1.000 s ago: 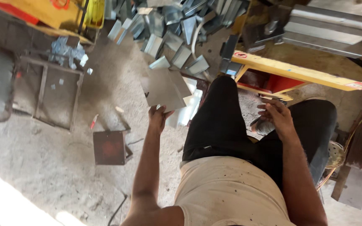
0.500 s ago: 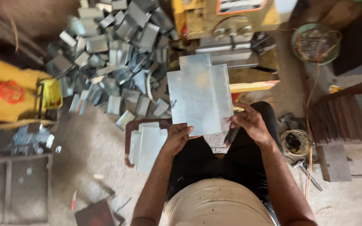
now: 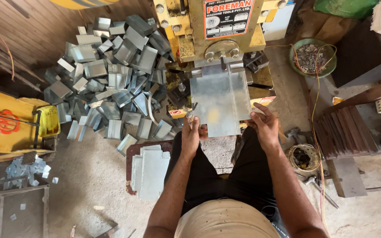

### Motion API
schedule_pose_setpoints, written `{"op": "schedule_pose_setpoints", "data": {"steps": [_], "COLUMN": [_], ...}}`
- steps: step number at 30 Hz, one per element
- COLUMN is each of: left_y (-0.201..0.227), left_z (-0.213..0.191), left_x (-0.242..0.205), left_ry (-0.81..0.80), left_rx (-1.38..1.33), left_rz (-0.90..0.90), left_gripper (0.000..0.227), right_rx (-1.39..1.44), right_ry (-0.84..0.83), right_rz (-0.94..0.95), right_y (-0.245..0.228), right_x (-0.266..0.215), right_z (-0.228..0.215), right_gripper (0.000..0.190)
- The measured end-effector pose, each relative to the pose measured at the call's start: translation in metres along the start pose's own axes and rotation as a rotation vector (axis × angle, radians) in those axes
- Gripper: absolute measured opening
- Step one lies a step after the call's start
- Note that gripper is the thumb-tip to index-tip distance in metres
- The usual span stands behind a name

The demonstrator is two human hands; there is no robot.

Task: The person bends metal sheets using a power press machine. The person places each sheet into the machine, operates the press, and then moves the finished part to a pile on the floor.

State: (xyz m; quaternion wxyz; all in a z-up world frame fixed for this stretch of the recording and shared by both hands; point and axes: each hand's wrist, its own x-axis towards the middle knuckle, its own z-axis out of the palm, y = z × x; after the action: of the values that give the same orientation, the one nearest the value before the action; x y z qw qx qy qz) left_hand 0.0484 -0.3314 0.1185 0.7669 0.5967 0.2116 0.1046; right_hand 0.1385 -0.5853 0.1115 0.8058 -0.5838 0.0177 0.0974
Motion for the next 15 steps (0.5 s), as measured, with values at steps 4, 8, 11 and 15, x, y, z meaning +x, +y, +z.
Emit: {"op": "schedule_pose_setpoints", "data": {"steps": [4, 8, 11, 15], "left_y": [-0.014, -0.019, -0.011, 0.006], "left_z": [-0.015, -0.017, -0.012, -0.007], "left_x": [0.022, 0.047, 0.047, 0.042], "left_ry": [-0.094, -0.170, -0.157, -0.133], "left_rx": [0.236, 0.012, -0.124, -0.185], "left_rz": [0.032, -0.053, -0.171, -0.252], "left_gripper": [0.037, 0.036, 0.037, 0.040], "right_rx": [0.035, 0.033, -0.003, 0.020], "right_ry": [0.011, 0.075, 0.174, 0.178], "right_rz": [-0.072, -0.049, 0.008, 0.063], "right_y": [-0.003, -0.003, -0.002, -0.002], "right_x": [0.006, 0.028, 0.039, 0.045], "right_z": [0.007, 0.008, 0.004, -0.002], "right_gripper": [0.043, 0.037, 0.033, 0.028]}}
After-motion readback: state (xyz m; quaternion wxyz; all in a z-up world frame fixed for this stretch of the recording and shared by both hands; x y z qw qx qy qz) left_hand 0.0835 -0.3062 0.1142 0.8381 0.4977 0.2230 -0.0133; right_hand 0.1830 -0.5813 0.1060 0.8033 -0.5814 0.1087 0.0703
